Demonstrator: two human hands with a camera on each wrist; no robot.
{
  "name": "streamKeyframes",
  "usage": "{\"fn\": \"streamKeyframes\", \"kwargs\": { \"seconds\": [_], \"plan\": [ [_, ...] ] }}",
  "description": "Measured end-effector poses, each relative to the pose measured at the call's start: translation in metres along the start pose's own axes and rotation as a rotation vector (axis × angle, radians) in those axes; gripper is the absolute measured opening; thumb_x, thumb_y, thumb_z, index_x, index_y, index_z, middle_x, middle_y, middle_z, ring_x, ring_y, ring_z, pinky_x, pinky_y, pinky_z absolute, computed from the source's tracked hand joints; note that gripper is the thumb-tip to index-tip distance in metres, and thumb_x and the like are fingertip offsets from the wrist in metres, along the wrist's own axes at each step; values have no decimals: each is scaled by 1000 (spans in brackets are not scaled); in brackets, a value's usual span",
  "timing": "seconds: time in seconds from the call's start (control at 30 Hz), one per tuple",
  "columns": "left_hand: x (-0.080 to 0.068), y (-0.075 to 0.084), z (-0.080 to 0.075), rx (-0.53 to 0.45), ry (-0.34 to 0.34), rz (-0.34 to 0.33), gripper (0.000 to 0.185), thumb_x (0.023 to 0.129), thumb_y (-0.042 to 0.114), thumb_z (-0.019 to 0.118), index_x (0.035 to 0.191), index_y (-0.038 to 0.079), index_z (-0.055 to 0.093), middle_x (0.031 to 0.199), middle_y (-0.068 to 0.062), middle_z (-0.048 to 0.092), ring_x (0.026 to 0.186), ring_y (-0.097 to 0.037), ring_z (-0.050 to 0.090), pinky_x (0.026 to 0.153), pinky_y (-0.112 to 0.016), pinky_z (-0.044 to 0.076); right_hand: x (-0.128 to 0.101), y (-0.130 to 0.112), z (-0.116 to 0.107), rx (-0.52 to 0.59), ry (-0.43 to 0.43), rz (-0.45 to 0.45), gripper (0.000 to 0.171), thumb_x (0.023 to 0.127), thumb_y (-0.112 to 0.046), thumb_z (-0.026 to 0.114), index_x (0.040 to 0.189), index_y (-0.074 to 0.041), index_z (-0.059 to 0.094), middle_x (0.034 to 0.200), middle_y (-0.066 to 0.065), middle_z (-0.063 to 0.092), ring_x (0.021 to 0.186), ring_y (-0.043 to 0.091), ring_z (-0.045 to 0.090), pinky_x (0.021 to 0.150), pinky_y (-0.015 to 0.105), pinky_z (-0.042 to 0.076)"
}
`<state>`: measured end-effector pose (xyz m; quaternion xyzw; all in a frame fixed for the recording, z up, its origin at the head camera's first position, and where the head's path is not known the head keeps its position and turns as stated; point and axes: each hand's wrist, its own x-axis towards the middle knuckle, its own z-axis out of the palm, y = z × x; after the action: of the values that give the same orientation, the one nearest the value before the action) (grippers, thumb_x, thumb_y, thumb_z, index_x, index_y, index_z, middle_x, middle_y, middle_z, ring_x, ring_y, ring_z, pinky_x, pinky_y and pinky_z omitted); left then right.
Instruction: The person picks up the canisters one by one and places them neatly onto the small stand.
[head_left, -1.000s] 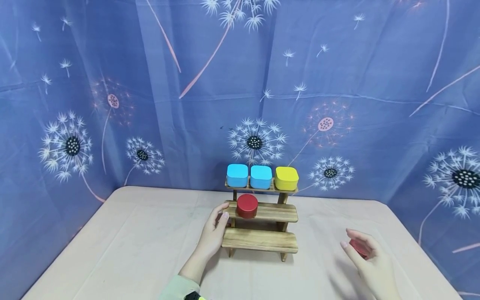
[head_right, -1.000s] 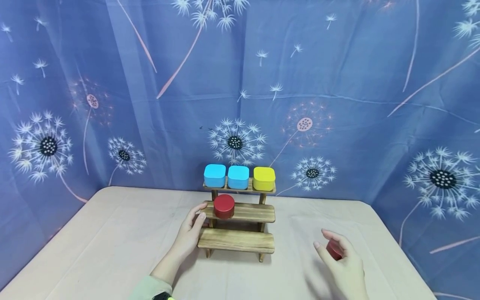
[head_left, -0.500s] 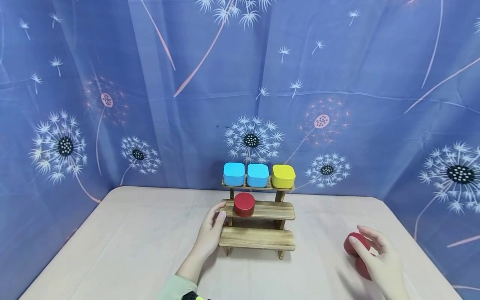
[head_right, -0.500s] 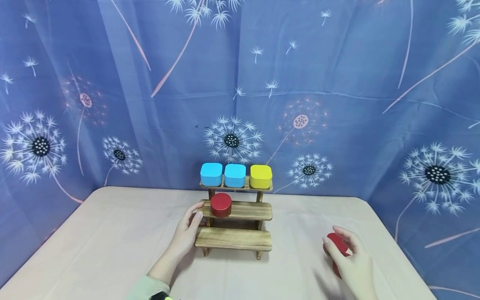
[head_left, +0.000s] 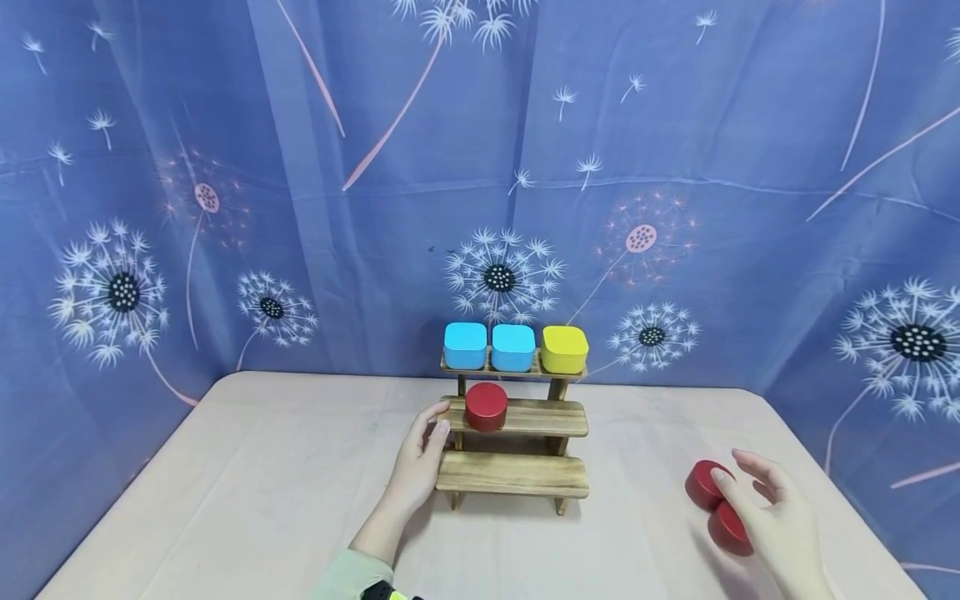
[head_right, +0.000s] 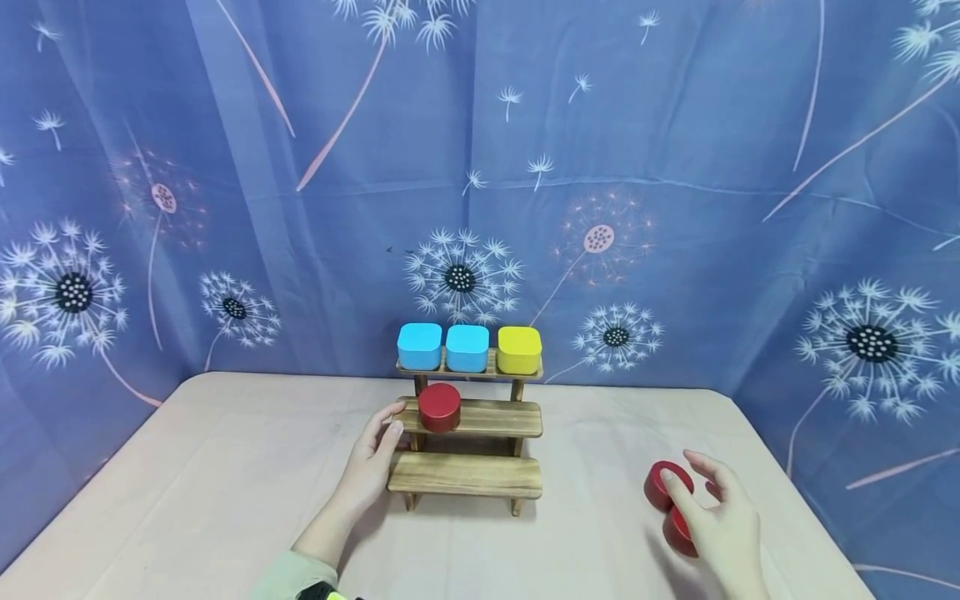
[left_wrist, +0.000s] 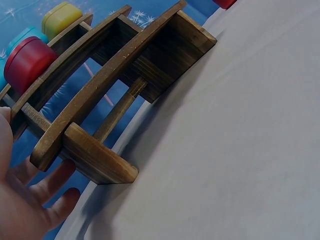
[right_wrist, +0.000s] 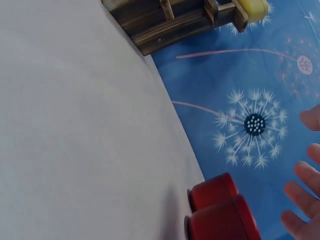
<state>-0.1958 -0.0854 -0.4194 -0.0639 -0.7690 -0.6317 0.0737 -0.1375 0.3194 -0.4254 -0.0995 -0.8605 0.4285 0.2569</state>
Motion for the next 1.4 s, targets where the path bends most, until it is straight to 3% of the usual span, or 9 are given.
{"fn": "streamKeyframes", "kwargs": {
  "seconds": [0.3,0.43,0.53,0.57,0.67,0.73,0.8,1.1,1.4],
  "plan": [
    [0,0,-1,-2,-1,-14,38,102,20,41,138,10,44,144,-17,43,132,-34,40,113,-51,29,4,14,-3,-77,-41,58,55,86,-35,69,130,-5,53,99,-40,41,93,-28,32,74,-5,26],
    [-1,-1,-1,-6,-5,-12,38,102,20,41,138,9,43,144,-17,42,133,-34,40,113,-50,28,6,19,-5,-135,-95,120,58,87,-39,67,132,-6,50,122,-10,56,93,-22,35,70,1,29],
    [-1,-1,-1,-8,-6,-8,38,102,20,41,138,9,43,144,-17,42,133,-34,39,113,-50,28,8,22,-7,-173,-168,148,64,88,-41,65,135,-3,45,134,22,48,110,4,48,69,6,35],
    [-1,-1,-1,-9,-7,-7,38,102,19,41,138,9,43,144,-17,42,133,-34,39,113,-50,28,8,23,-8,-179,-191,154,66,88,-41,64,136,-2,43,135,25,46,108,10,49,68,6,35],
    [-1,-1,-1,-7,-6,-4,37,102,20,41,138,10,44,143,-18,43,132,-34,41,113,-50,29,9,26,-7,-154,-256,166,70,88,-41,64,138,2,38,137,26,42,99,-2,51,67,1,38],
    [0,-1,-1,-7,-6,-2,37,102,20,41,138,10,44,142,-18,44,131,-34,42,112,-50,30,9,29,-6,-118,-276,184,72,88,-40,65,138,3,36,137,26,42,87,-20,39,64,-3,35],
    [0,-1,0,-7,-5,-4,37,102,20,42,138,10,44,142,-18,45,130,-34,43,112,-50,30,8,32,-4,-84,-292,204,73,88,-39,66,138,4,34,136,27,41,82,-28,28,64,-2,38],
    [0,-1,0,-2,-2,-8,37,102,21,42,138,11,44,142,-17,45,130,-33,43,111,-50,30,7,37,-2,-95,-345,181,77,85,-39,68,139,3,33,132,27,44,78,-21,43,63,10,49],
    [0,0,1,0,-1,-8,37,102,20,41,138,10,44,142,-17,45,130,-34,42,112,-51,30,14,40,-13,-113,-515,249,82,89,-43,63,145,1,22,140,27,36,81,-18,41,70,13,50]
  ]
}}
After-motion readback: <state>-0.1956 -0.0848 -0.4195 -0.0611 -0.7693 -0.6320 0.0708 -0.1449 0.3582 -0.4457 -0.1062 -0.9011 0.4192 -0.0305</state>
